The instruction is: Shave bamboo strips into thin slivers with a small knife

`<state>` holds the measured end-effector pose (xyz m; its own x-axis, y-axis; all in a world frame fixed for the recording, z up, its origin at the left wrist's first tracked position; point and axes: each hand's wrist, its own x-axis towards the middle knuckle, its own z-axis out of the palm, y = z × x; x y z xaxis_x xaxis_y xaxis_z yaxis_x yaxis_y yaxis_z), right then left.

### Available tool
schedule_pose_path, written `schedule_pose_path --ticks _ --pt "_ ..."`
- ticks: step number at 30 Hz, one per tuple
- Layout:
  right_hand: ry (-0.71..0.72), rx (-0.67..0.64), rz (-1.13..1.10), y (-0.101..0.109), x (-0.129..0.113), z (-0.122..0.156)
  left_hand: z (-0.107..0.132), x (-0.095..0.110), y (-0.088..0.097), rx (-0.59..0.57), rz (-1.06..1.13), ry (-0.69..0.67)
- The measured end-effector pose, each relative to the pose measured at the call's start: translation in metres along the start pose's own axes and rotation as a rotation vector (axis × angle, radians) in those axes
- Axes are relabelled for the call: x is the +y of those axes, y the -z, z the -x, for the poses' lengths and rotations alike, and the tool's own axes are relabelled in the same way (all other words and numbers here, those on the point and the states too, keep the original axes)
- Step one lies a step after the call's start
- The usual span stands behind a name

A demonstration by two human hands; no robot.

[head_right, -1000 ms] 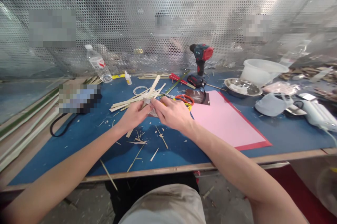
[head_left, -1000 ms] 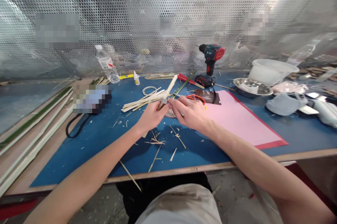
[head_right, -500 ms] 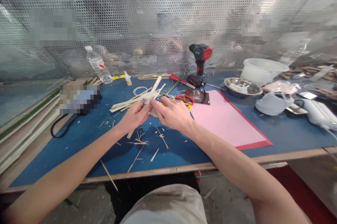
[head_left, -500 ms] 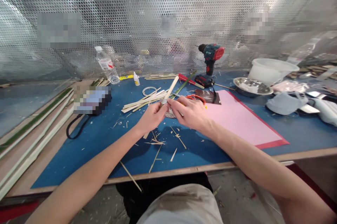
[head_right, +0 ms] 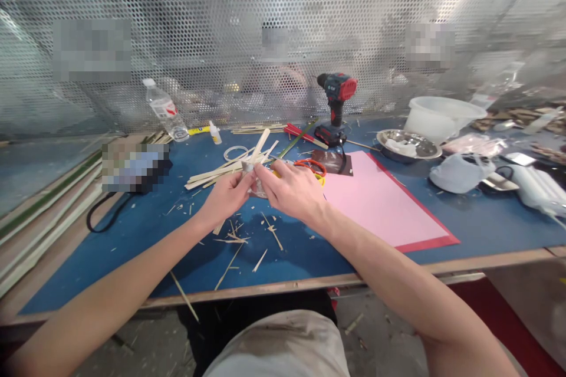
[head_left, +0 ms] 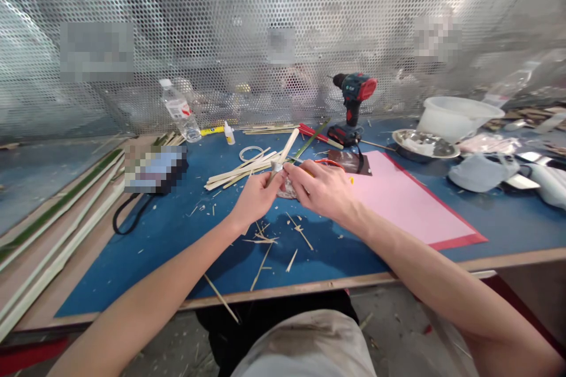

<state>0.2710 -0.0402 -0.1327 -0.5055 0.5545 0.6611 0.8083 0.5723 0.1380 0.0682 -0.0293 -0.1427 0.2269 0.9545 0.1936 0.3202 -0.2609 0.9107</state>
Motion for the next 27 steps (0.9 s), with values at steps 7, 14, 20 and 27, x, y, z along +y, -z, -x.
schedule_pose_path --ticks 7,14,20,27 --pt "-0.113 -0.008 0.027 0.007 0.0 -0.004 0.0 0.005 -0.004 0.075 -0.104 -0.017" --pt "-0.143 0.001 0.013 0.006 0.01 -0.007 0.0 0.005 -0.003 0.035 -0.104 -0.016" --pt "-0.462 0.168 0.016 0.015 0.057 -0.014 0.006 0.01 -0.003 -0.019 -0.066 0.013" --pt "-0.203 0.145 -0.164 0.012 0.047 -0.008 0.004 0.007 0.0 -0.025 -0.028 0.013"
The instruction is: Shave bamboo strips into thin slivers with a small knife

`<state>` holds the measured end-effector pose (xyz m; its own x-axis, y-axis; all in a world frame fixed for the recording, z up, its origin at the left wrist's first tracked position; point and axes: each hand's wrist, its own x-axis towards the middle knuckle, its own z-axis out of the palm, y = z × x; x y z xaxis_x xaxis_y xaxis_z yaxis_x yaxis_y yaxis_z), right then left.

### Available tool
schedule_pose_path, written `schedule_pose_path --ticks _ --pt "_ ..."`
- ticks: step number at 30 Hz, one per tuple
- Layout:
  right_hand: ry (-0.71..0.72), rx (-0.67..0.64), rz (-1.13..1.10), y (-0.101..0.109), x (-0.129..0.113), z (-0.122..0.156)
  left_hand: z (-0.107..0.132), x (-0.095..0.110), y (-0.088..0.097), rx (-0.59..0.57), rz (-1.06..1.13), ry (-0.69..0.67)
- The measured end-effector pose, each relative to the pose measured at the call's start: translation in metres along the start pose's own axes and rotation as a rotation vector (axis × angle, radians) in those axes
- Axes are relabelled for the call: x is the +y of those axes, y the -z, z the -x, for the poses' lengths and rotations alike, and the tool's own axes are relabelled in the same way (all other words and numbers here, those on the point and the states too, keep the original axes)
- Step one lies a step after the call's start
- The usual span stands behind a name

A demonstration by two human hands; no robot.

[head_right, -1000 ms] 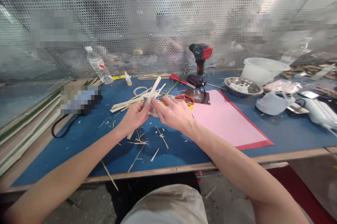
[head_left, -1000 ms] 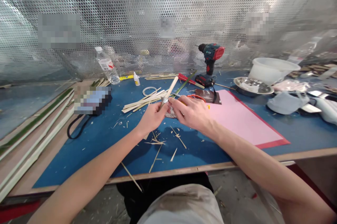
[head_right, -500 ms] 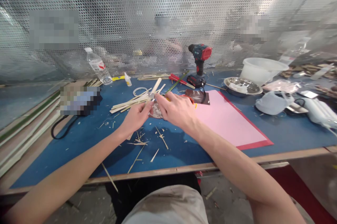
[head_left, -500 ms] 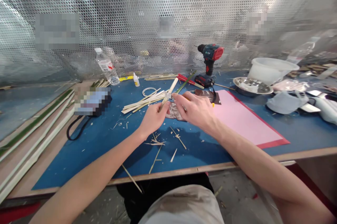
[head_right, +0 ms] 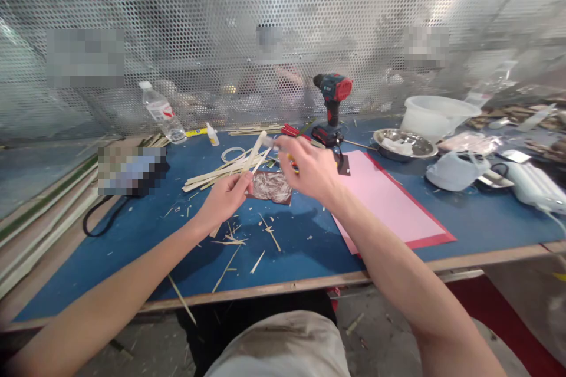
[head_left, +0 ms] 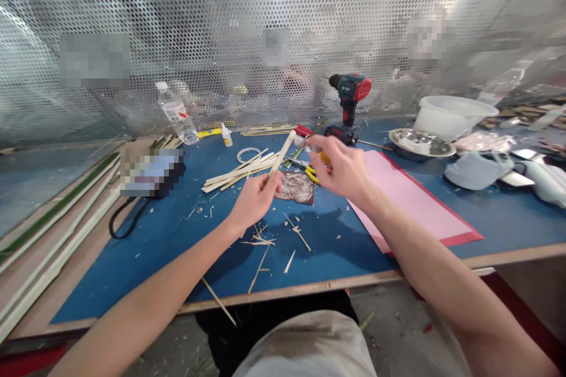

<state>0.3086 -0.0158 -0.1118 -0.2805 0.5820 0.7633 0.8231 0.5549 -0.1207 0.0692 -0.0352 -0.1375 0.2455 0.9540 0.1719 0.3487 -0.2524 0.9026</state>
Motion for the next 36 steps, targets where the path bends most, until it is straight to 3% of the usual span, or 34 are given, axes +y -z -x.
schedule_pose_path --ticks 3,10,15,23,27,36 --pt "0.107 -0.091 -0.069 -0.008 -0.02 0.009 -0.002 -0.003 0.001 0.017 0.007 -0.011" --pt "-0.018 -0.062 -0.101 -0.031 -0.037 0.015 0.001 0.0 -0.002 -0.015 -0.105 -0.042" --pt "0.0 -0.093 -0.098 -0.035 -0.028 0.014 0.003 0.004 -0.005 -0.046 -0.163 -0.082" --pt "-0.265 0.121 -0.046 -0.021 0.008 0.003 0.005 0.008 -0.003 -0.065 -0.137 -0.018" --pt "-0.219 0.107 -0.117 -0.024 0.006 0.005 0.005 0.007 -0.003 -0.065 -0.122 -0.021" --pt "-0.087 -0.064 -0.253 -0.033 -0.035 0.016 0.003 0.004 -0.004 -0.063 -0.134 -0.05"
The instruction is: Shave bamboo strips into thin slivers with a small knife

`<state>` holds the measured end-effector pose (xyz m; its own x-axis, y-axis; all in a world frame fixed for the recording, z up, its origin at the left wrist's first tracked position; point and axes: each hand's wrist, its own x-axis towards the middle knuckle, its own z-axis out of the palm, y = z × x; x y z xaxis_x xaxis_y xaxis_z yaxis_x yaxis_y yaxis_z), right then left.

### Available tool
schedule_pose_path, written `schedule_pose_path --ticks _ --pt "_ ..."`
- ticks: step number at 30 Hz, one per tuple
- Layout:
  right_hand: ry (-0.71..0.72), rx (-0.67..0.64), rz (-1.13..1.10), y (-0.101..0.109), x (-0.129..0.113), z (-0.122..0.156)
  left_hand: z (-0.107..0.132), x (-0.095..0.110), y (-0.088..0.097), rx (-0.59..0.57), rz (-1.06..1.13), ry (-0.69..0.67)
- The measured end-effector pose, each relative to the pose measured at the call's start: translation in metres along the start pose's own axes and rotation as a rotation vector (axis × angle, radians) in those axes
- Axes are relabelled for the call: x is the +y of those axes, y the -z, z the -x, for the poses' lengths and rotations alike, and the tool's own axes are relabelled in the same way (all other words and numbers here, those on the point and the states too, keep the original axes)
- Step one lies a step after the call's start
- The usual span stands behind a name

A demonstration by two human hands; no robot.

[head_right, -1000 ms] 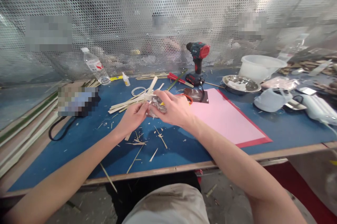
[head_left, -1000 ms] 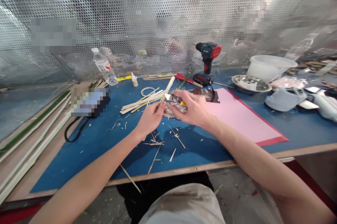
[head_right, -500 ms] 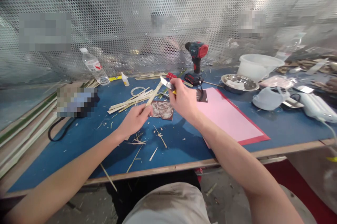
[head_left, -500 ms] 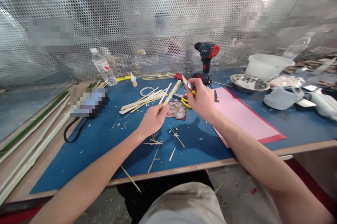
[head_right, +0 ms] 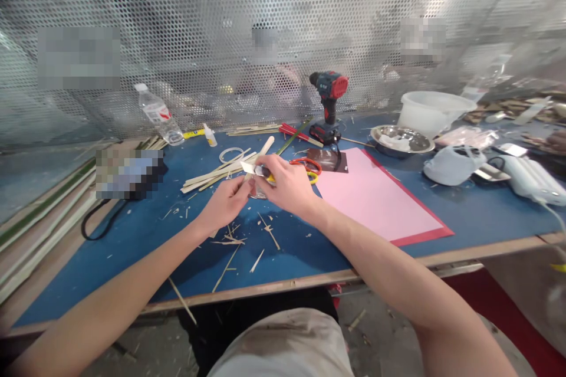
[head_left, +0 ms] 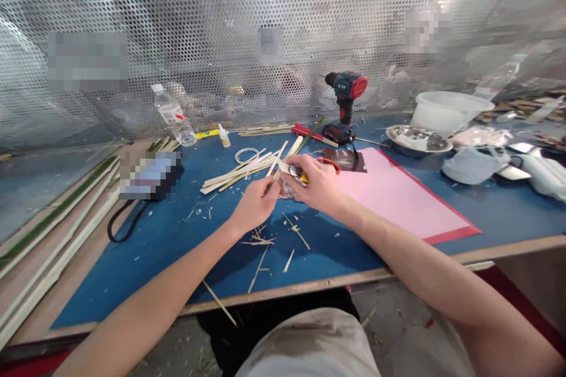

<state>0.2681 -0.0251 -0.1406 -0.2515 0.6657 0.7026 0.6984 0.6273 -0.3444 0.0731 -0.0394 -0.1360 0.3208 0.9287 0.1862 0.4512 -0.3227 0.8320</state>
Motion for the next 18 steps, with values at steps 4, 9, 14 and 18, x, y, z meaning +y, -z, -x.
schedule_pose_path --ticks 4,9,14,18 --pt "0.029 -0.042 0.055 -0.003 -0.002 0.001 -0.001 -0.003 0.0 -0.014 -0.011 -0.02" --pt "0.04 -0.068 0.163 -0.004 0.002 -0.001 -0.001 -0.002 -0.001 -0.008 -0.043 -0.04" --pt "-0.065 0.083 0.119 0.004 0.018 -0.008 0.001 -0.001 0.0 -0.02 0.013 0.012" --pt "-0.062 0.129 0.053 0.009 0.024 -0.009 -0.001 -0.003 0.004 0.038 0.299 -0.01"
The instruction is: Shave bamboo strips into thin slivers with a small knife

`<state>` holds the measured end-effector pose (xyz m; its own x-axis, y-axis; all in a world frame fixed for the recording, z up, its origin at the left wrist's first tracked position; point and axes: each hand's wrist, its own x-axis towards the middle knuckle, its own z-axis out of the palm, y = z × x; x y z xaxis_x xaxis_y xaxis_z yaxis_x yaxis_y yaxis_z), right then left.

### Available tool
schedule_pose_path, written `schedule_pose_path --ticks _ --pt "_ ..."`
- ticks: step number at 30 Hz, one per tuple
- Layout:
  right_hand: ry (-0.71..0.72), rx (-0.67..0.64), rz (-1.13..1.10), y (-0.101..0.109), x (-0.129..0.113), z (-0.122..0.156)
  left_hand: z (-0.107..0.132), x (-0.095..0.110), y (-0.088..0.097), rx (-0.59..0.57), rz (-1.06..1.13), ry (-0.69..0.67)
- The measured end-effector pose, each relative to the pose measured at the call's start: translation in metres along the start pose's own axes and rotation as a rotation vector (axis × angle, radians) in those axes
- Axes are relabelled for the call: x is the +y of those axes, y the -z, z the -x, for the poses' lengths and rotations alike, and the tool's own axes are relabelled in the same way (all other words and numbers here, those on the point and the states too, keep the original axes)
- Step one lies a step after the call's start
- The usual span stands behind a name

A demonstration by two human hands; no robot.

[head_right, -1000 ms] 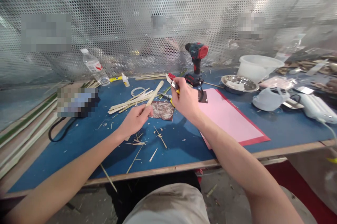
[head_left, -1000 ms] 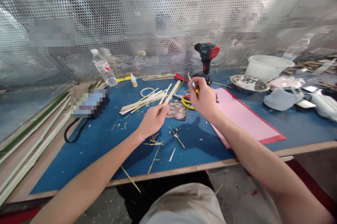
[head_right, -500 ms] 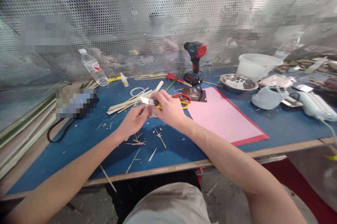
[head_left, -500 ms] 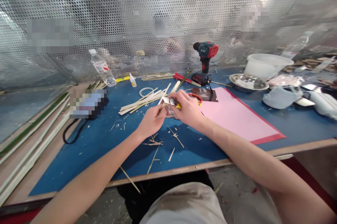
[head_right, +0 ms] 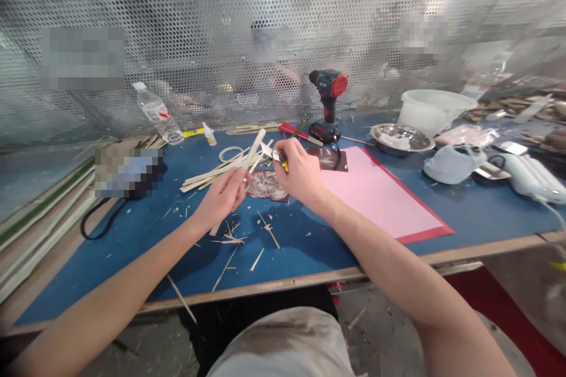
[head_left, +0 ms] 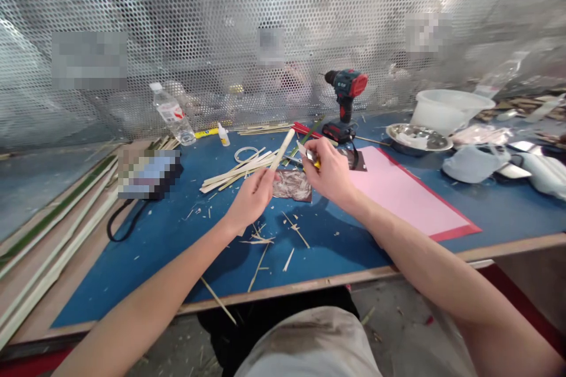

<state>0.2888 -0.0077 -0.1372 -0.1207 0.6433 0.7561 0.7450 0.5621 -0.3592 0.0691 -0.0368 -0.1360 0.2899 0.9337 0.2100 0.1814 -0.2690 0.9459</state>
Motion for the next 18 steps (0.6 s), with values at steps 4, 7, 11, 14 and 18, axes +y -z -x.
schedule_pose_path --ticks 4,7,11,14,18 --pt "0.058 -0.1 -0.083 0.0 -0.01 0.006 -0.006 0.002 0.007 0.083 0.418 -0.092" --pt "0.14 -0.206 -0.109 0.0 -0.018 0.009 -0.011 -0.001 0.012 0.111 0.519 -0.156" --pt "0.227 -0.335 -0.115 0.001 -0.021 0.011 -0.018 -0.01 0.023 0.123 0.352 -0.209" --pt "0.332 -0.463 -0.128 0.0 -0.02 0.012 -0.021 -0.01 0.035 0.137 0.196 -0.27" --pt "0.439 -0.502 -0.148 -0.003 -0.024 0.013 -0.021 -0.001 0.051 0.2 0.07 -0.263"
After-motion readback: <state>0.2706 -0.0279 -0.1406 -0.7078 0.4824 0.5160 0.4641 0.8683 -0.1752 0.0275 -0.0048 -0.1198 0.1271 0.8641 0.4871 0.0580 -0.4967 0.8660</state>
